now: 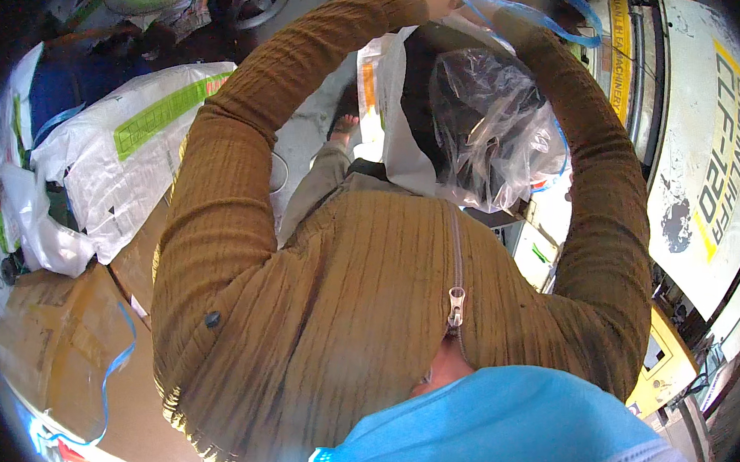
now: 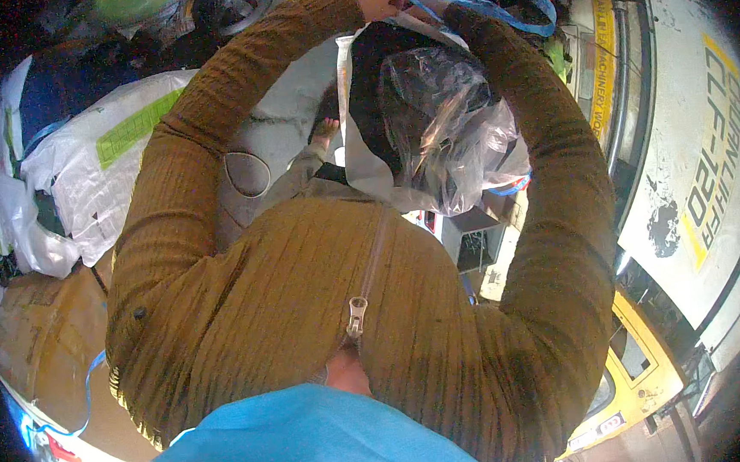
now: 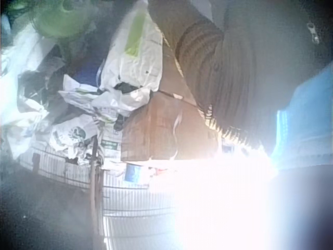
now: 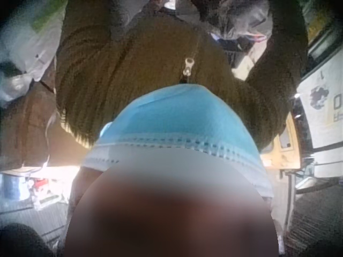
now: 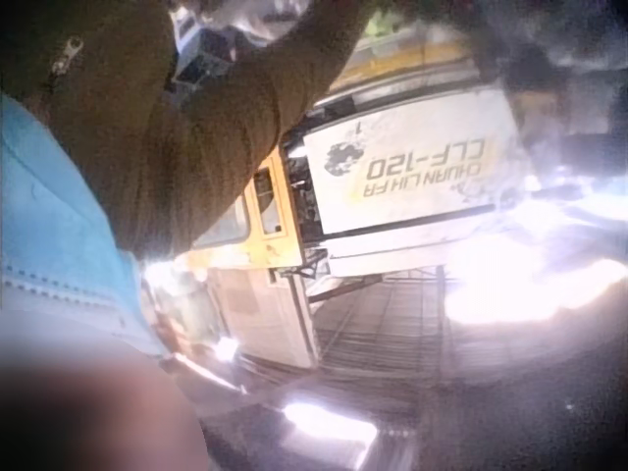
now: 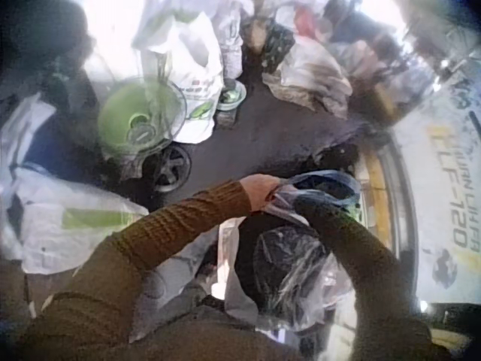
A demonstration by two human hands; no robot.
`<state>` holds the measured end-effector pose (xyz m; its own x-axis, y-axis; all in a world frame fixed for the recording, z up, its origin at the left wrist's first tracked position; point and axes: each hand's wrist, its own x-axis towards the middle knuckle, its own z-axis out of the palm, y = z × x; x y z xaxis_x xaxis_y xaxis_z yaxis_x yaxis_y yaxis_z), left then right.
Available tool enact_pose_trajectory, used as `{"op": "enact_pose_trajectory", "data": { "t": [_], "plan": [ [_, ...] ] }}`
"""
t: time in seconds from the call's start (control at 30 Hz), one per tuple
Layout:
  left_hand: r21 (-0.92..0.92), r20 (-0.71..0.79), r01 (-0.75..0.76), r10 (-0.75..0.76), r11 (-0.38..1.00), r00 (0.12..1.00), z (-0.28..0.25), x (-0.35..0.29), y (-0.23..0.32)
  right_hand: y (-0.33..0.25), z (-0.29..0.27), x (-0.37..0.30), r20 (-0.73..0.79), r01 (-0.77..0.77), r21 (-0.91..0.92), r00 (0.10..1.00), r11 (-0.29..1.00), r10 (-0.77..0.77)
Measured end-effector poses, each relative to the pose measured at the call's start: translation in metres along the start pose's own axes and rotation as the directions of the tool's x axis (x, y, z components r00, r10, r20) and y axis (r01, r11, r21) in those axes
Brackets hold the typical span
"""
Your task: The person places a black object wrapped in plastic into a white sack and secures it by tying a blue strap around the sack's opening. The person then adjusts the sack and strap to ensure it is closed.
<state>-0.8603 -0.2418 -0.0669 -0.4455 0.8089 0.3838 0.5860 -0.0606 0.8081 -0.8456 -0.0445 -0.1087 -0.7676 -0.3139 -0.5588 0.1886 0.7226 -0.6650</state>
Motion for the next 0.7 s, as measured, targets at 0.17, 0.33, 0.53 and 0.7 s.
{"op": "enact_pose_trajectory", "data": {
  "t": [0.17, 0.33, 0.53, 0.7],
  "plan": [
    [0.054, 0.076, 0.096, -0.100, 0.994, 0.992, 0.000, -0.001, -0.001, -0.011, -0.004, -0.011, 0.103, -0.026, 0.005, 0.994, 1.000, 0.025],
    [0.147, -0.072, 0.029, -0.019, 0.989, 0.997, 0.013, -0.002, -0.012, -0.018, -0.006, -0.020, 0.166, -0.038, 0.011, 0.985, 0.999, 0.036],
    [0.372, -0.122, -0.078, 0.132, 0.925, 0.984, 0.029, 0.001, -0.030, -0.021, -0.009, -0.020, 0.207, -0.035, 0.022, 0.978, 0.999, 0.030],
    [0.400, -0.120, -0.078, 0.136, 0.913, 0.983, 0.036, -0.004, -0.036, -0.022, -0.013, -0.018, 0.231, -0.018, 0.028, 0.973, 0.999, 0.011]
  ]
}}
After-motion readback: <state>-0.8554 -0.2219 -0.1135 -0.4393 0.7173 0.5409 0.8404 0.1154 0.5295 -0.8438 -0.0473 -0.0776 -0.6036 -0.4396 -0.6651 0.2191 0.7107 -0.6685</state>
